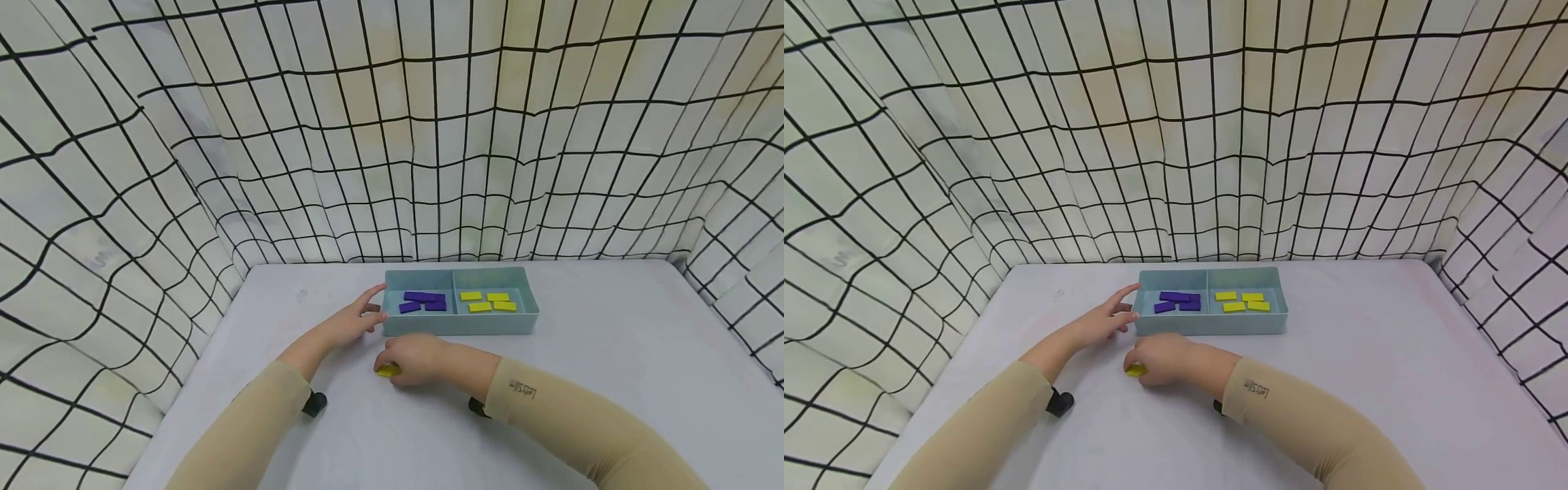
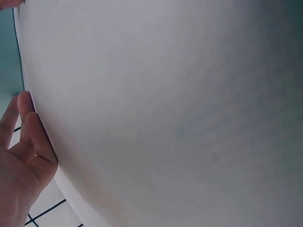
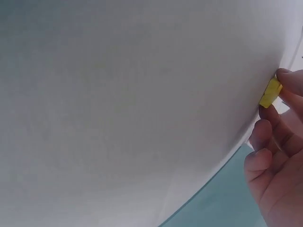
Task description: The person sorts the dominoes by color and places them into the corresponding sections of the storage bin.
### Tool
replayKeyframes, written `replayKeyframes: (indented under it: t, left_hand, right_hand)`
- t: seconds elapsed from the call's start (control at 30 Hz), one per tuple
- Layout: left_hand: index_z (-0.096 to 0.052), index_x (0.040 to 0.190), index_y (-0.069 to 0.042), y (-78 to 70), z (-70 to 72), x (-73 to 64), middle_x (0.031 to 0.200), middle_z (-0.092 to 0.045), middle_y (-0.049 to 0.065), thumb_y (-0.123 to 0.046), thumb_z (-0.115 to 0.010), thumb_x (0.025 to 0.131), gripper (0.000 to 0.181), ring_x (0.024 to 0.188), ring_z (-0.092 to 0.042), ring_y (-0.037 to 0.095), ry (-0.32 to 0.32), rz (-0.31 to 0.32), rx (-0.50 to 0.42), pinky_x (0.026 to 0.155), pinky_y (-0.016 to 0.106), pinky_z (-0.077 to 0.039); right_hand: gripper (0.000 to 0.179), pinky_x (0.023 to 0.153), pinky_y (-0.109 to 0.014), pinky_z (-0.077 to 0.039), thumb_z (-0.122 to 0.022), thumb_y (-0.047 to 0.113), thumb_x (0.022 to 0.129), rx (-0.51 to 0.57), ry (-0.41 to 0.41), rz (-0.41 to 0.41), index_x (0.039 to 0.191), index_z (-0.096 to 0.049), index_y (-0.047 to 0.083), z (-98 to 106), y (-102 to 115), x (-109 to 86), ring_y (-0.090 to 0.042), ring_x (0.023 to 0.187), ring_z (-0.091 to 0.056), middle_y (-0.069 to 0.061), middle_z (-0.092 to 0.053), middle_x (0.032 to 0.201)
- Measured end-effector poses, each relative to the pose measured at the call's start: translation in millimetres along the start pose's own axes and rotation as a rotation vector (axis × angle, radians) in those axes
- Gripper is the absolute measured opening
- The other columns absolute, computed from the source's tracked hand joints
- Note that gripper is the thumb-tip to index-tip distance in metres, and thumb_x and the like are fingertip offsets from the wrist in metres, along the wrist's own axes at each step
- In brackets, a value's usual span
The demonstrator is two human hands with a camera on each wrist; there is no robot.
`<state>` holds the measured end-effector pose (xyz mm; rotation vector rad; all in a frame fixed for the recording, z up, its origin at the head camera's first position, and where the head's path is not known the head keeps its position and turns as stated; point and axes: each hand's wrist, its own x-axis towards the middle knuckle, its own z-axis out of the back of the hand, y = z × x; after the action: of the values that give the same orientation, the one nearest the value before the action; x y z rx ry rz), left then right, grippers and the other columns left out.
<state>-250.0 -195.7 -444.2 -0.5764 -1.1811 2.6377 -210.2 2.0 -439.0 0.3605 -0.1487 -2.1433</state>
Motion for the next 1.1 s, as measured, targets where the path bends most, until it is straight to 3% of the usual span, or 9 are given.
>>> replayKeyframes:
  t: [0.27,0.57,1.1]
  left_hand:
    - [-0.015,0.154,-0.051,-0.8,-0.2,-0.2,0.148,-0.048,0.010,-0.049,-0.054,0.099,0.068,0.106,-0.064,0.025,-0.001,0.009,0.001,0.102,0.053,-0.043]
    - [-0.014,0.154,-0.050,-3.2,0.9,-2.1,0.148,-0.047,0.011,-0.047,-0.053,0.100,0.067,0.107,-0.064,0.025,0.003,0.014,0.000,0.102,0.055,-0.042]
    - [-0.013,0.155,-0.049,-1.8,0.7,0.7,0.149,-0.046,0.012,-0.049,-0.053,0.099,0.068,0.107,-0.064,0.026,0.001,0.032,0.000,0.102,0.054,-0.043]
  right_hand:
    - [0.032,0.078,-0.025,-0.049,-0.072,0.025,0.089,0.043,-0.038,-0.026,0.120,-0.070,0.034,12.3,-5.4,-9.2,-0.007,0.083,-0.053,0.013,-0.058,0.092]
    - [0.030,0.080,-0.024,-0.050,-0.069,0.025,0.092,0.075,-0.075,0.002,0.121,-0.072,0.030,26.1,-14.6,-22.6,-0.005,0.085,-0.055,0.014,-0.061,0.095]
    - [0.035,0.069,-0.027,-0.048,-0.069,0.025,0.091,0.104,-0.127,-0.104,0.125,-0.069,0.033,59.5,-45.9,-59.9,-0.011,0.085,-0.054,0.013,-0.057,0.091]
